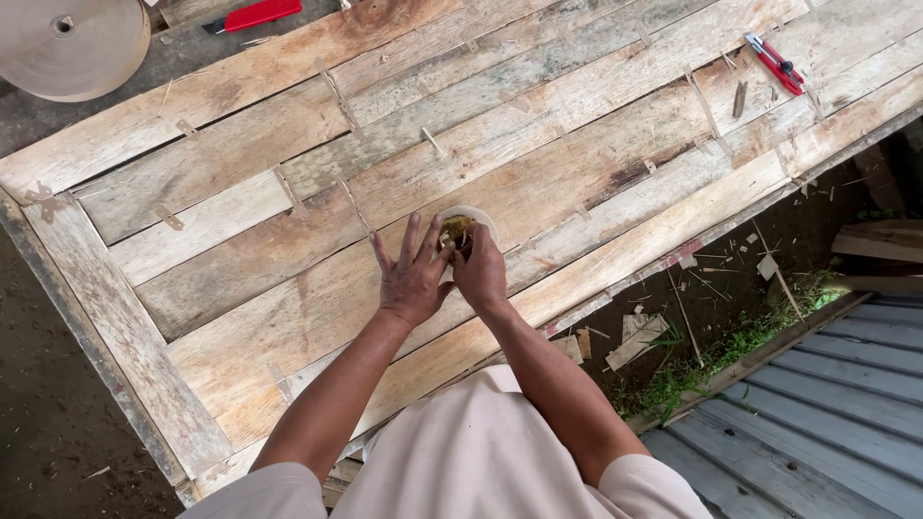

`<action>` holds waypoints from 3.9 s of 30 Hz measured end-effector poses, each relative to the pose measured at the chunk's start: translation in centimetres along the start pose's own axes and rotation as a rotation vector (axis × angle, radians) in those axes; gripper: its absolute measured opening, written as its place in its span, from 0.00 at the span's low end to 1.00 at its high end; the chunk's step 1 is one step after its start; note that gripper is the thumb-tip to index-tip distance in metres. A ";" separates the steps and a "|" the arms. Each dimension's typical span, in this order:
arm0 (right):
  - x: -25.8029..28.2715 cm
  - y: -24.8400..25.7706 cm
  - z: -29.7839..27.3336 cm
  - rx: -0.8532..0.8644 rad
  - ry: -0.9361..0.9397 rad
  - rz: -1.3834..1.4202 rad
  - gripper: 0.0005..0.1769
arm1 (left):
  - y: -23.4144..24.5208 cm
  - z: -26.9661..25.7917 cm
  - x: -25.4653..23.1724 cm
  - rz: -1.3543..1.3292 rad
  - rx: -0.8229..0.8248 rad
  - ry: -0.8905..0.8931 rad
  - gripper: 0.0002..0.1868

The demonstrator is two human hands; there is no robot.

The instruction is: The person repeatedly scoops a brown paste from a small container and rubs it into gaps and joints on a wooden plank surface. The person uses a small stick to apply the paste and smooths it with fingers across multiple areas of the board.

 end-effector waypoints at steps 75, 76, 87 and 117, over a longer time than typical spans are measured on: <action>26.7 -27.5 -18.5 0.476 -0.287 0.529 0.19 | -5.0 -28.3 38.6 -1.343 -0.604 0.768 0.05; 26.5 -28.0 -18.4 0.477 -0.290 0.527 0.19 | -5.0 -28.2 38.8 -1.345 -0.601 0.769 0.05; 26.2 -28.9 -18.0 0.387 -0.427 0.408 0.16 | -6.5 -25.4 40.0 -0.946 -0.304 0.865 0.07; 21.6 -26.7 -15.0 0.197 -0.542 0.345 0.22 | -6.6 -22.3 34.6 -0.622 -0.474 1.191 0.09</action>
Point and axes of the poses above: each hand's wrist, its own z-axis towards the middle knuckle, its own y-axis out of the back of the hand, x = y × z, the point moved 8 cm from there along z, towards the middle knuckle, and after that the axes turned 6 degrees about -z, right-handed, at the moved point
